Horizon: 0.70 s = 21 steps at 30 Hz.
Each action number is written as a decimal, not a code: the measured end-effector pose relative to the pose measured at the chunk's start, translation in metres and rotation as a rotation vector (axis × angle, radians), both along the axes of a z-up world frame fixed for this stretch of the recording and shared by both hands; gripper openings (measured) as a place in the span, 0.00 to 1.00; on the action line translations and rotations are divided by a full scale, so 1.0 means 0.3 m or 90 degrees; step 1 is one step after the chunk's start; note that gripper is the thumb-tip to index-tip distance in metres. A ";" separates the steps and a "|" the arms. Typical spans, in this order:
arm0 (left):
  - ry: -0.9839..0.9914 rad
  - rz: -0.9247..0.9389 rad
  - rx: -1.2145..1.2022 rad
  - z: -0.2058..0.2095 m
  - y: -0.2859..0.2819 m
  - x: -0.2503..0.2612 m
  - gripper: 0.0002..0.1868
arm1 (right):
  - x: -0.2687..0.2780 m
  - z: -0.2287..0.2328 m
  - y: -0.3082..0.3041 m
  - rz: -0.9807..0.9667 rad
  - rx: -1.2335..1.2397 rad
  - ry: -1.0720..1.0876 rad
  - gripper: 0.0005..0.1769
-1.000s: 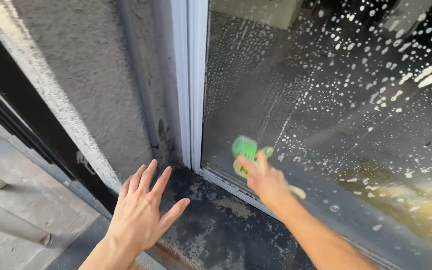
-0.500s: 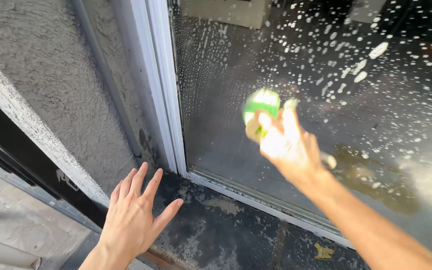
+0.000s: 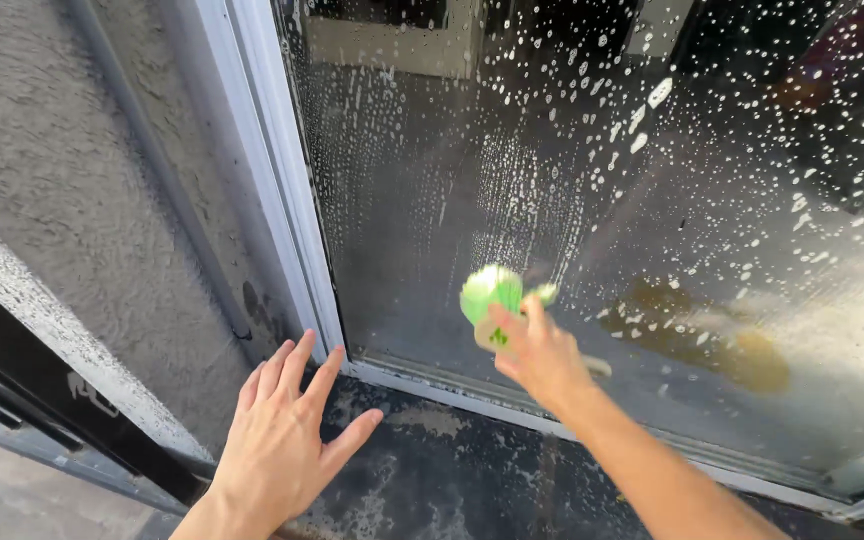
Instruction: The person is scrubbing a glass door using a soapy brush and a bucket of water.
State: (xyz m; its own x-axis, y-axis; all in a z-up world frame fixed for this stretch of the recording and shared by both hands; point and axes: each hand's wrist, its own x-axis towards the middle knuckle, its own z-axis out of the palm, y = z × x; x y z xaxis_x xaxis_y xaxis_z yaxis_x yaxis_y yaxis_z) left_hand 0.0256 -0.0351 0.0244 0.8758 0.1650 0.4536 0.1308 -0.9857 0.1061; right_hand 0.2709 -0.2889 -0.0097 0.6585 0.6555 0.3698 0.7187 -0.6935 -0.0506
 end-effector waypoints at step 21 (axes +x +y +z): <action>0.084 0.024 -0.040 -0.056 -0.137 0.090 0.45 | -0.011 0.556 -0.245 -0.001 0.278 -0.294 0.59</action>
